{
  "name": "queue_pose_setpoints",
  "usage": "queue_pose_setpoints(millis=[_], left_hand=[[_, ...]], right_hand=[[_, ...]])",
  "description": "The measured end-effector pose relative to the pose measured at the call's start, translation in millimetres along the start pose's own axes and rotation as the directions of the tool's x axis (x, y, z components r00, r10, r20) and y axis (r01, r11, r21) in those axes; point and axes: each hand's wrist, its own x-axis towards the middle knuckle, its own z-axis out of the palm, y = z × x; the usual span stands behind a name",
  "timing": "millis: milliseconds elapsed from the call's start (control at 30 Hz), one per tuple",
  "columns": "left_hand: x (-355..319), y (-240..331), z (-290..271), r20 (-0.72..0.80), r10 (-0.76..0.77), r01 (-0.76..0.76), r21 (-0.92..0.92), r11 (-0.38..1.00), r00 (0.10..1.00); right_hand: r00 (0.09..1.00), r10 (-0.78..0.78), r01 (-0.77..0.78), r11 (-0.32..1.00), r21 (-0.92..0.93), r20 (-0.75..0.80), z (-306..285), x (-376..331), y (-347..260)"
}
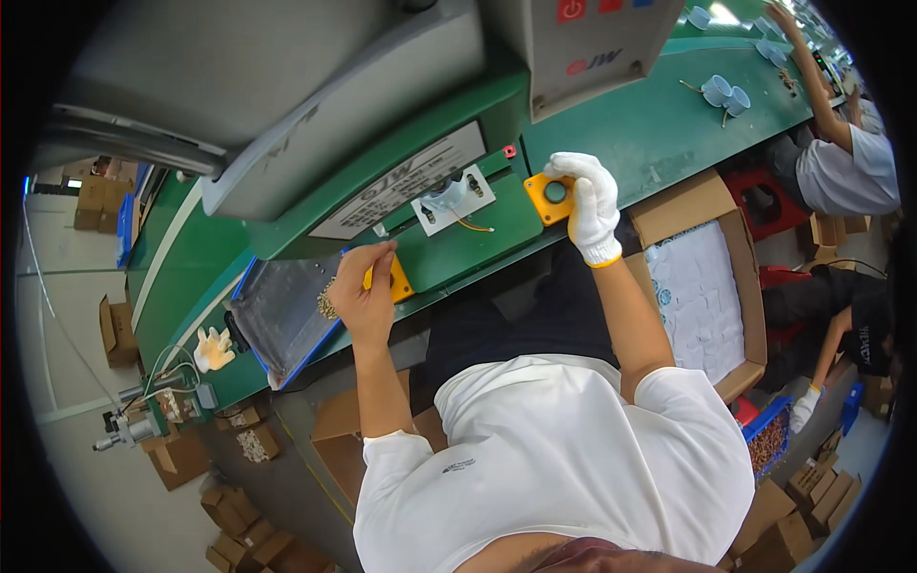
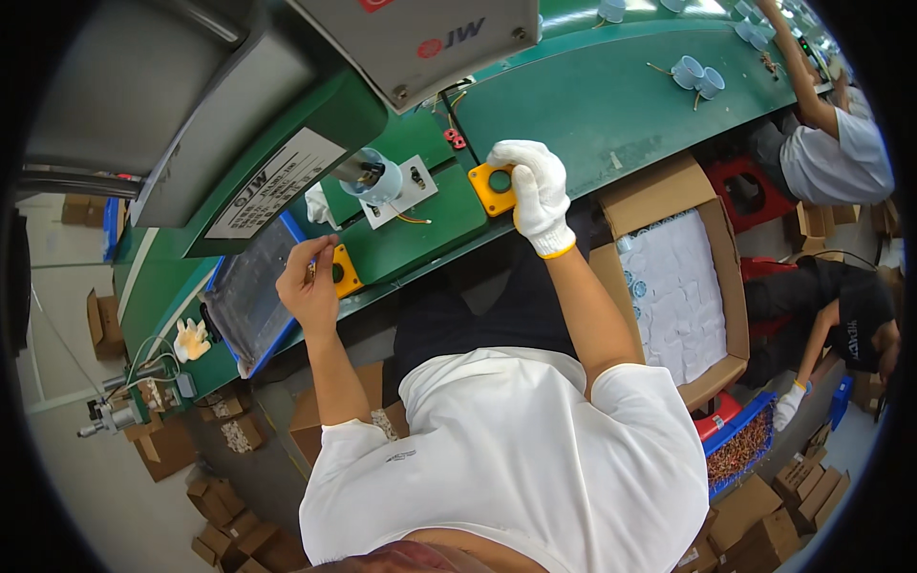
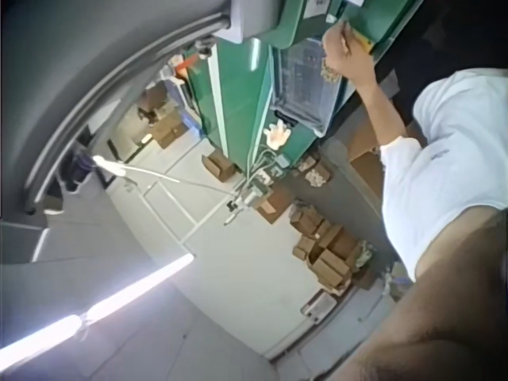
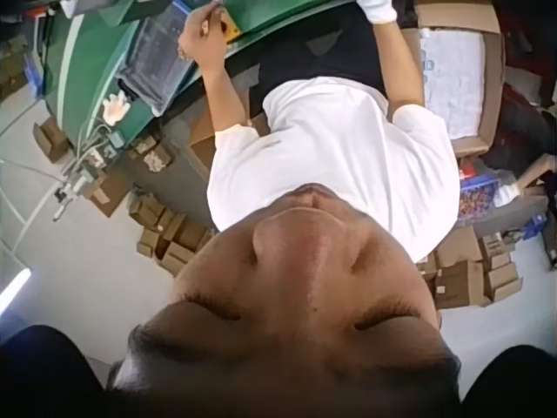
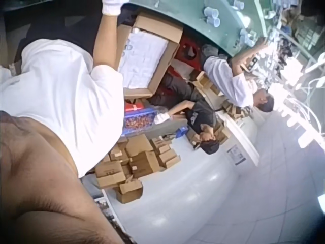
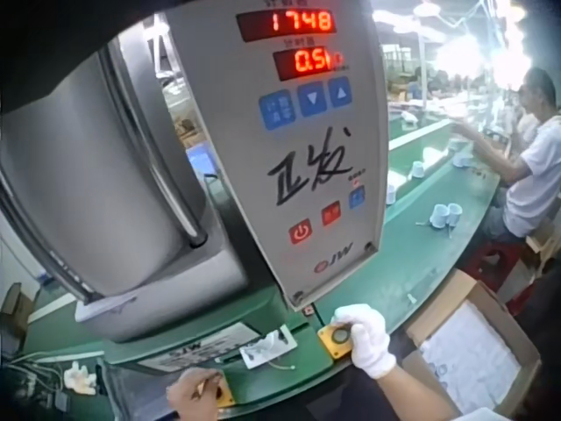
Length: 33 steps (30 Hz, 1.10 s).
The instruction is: The person operates a press machine to assemble cylindrical components by placing parts into the fixture, pressing dual activation buttons, and setting the pressed components aside, before removing their work gloves.
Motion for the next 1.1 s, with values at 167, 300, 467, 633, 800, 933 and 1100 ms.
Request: queue_pose_setpoints(millis=[167,300,467,633,800,933,1100], left_hand=[[3,6,3,-0.001,-0.220,0.211,-0.268,0.940,0.976],[20,16,3,0.019,-0.211,0.205,-0.350,0.914,0.977],[62,26,-2,0.166,-0.015,0.010,0.029,1.000,0.986],[83,27,28,0.146,-0.099,0.117,-0.122,0.986,0.984],[110,40,32,0.265,-0.103,0.142,-0.131,0.981,0.959],[121,40,32,0.464,-0.262,0.177,0.220,0.959,0.846],[120,41,26,0.494,-0.265,0.181,0.212,0.960,0.828]], right_hand=[[0.996,-0.074,0.075,0.997,-0.030,0.056,-3,3,-2],[0.993,-0.091,0.095,0.994,-0.060,0.075,-4,6,-4],[0.994,-0.086,0.091,0.994,-0.065,0.070,-4,6,-4],[0.995,-0.069,0.073,0.996,-0.055,0.070,-7,4,-4],[0.995,-0.070,0.073,0.997,-0.034,0.067,-5,4,-5],[0.994,-0.078,0.082,0.995,-0.048,0.072,-7,3,-2],[0.991,-0.115,0.120,0.989,-0.082,0.062,-3,4,-8]])
